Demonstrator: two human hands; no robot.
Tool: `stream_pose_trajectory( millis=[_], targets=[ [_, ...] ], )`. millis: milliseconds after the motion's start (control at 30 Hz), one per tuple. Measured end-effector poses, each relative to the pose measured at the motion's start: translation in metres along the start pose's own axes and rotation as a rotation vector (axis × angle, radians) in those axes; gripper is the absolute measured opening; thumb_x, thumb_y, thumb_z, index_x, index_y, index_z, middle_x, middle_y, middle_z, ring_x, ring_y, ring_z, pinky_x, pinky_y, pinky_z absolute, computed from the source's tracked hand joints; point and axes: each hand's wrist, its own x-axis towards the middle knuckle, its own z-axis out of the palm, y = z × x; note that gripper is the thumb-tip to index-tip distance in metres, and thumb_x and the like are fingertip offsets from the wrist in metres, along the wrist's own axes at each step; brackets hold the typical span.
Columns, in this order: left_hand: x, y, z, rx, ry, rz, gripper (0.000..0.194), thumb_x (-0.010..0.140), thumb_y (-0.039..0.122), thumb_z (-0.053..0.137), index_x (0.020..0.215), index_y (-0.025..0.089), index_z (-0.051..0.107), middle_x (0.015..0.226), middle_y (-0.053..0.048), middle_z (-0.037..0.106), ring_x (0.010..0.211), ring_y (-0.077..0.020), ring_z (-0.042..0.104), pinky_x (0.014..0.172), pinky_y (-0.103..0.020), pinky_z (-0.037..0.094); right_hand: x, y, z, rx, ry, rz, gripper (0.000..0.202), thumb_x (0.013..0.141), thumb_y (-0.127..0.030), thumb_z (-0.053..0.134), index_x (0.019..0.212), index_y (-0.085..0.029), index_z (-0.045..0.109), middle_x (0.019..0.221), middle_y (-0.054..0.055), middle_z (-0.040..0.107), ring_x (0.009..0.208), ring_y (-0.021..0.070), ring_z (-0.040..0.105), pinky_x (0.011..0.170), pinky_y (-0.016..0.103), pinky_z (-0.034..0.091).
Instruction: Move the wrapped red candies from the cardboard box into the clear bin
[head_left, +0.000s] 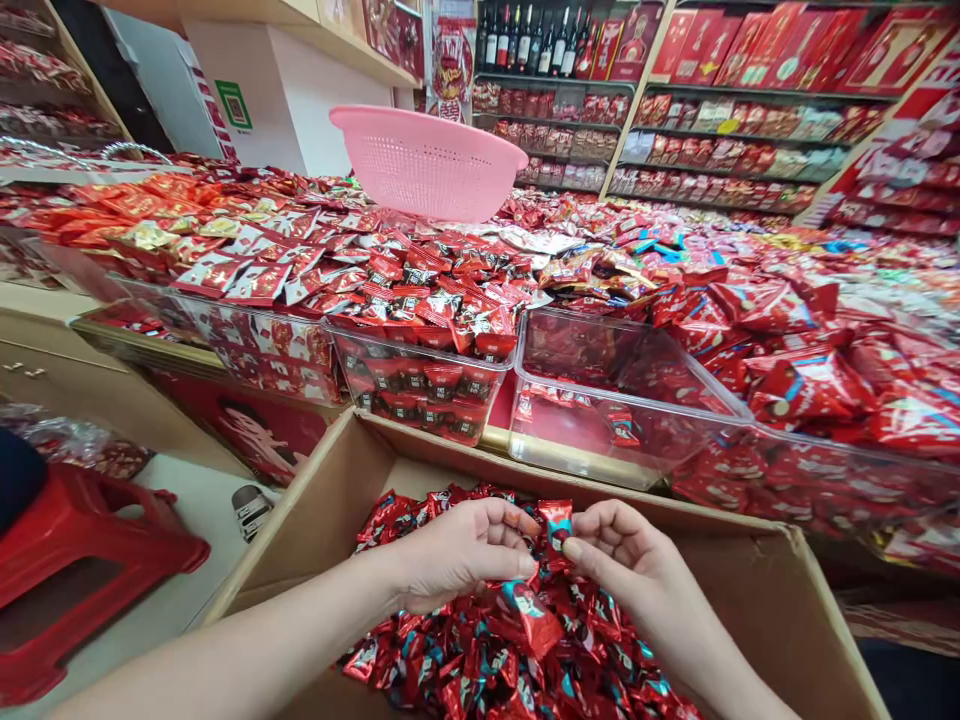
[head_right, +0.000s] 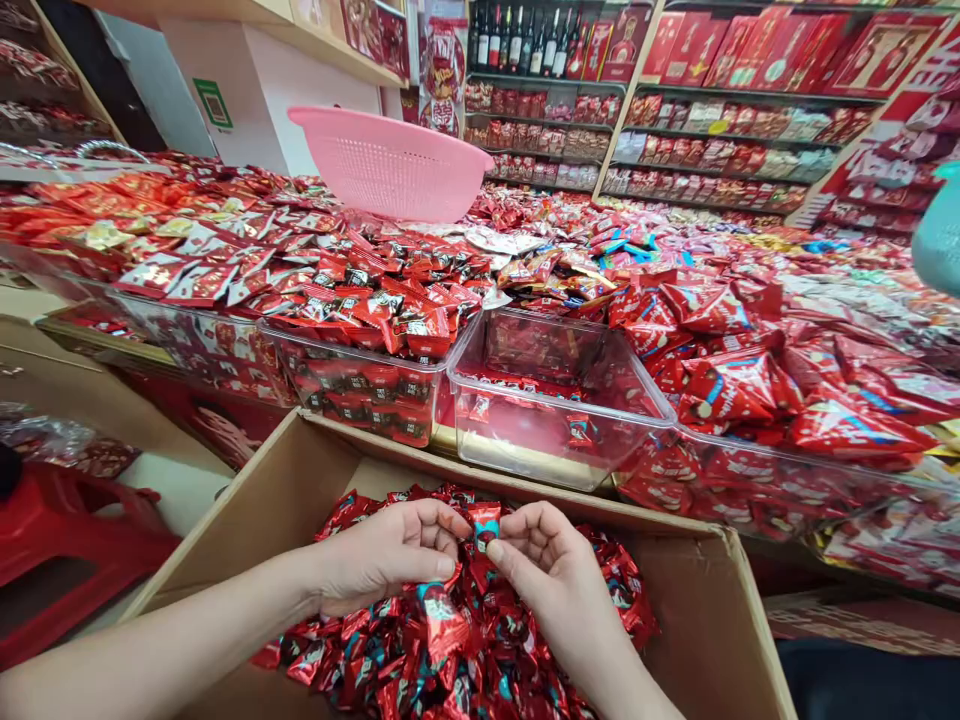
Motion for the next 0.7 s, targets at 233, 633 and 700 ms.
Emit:
stream_pose_trajectory(
  millis=[233,633,700],
  targets=[
    [-0.003,-0.006,0.006,-0.112,0.067,-0.086,0.033,0.057,0.022,0.075,0.078,0.016,0.050,0.066,0.005,0.053,0.057,-0.0071,0.048,0.055,-0.023,0.041,0.001,0.026,0.014,-0.072,-0.032,-0.112,0.025,0.070,-0.037,0.064,0.067,-0.019,0.047,0.067,-0.002,0.048,0.064,0.0109,0.047,0.061,0.023,0.041],
    [0.001,-0.005,0.000,-0.191,0.103,-0.176,0.039,0.051,0.024,0.076,0.077,0.019,0.048,0.064,0.007,0.054,0.051,-0.0080,0.051,0.055,-0.026,0.042,0.038,-0.150,-0.033,-1.111,0.387,-0.597,0.003,0.072,-0.025,0.054,0.074,-0.023,0.056,0.074,0.004,0.064,0.068,0.0199,0.058,0.063,0.032,0.044],
    [0.001,-0.007,0.000,-0.176,0.081,-0.182,0.038,0.051,0.023,0.076,0.077,0.018,0.048,0.062,0.007,0.054,0.050,-0.0078,0.050,0.055,-0.026,0.042,0.076,-0.165,-0.034,-1.392,0.298,-0.419,0.004,0.067,-0.016,0.056,0.068,-0.020,0.056,0.069,0.005,0.063,0.064,0.0207,0.058,0.059,0.032,0.043]
  ],
)
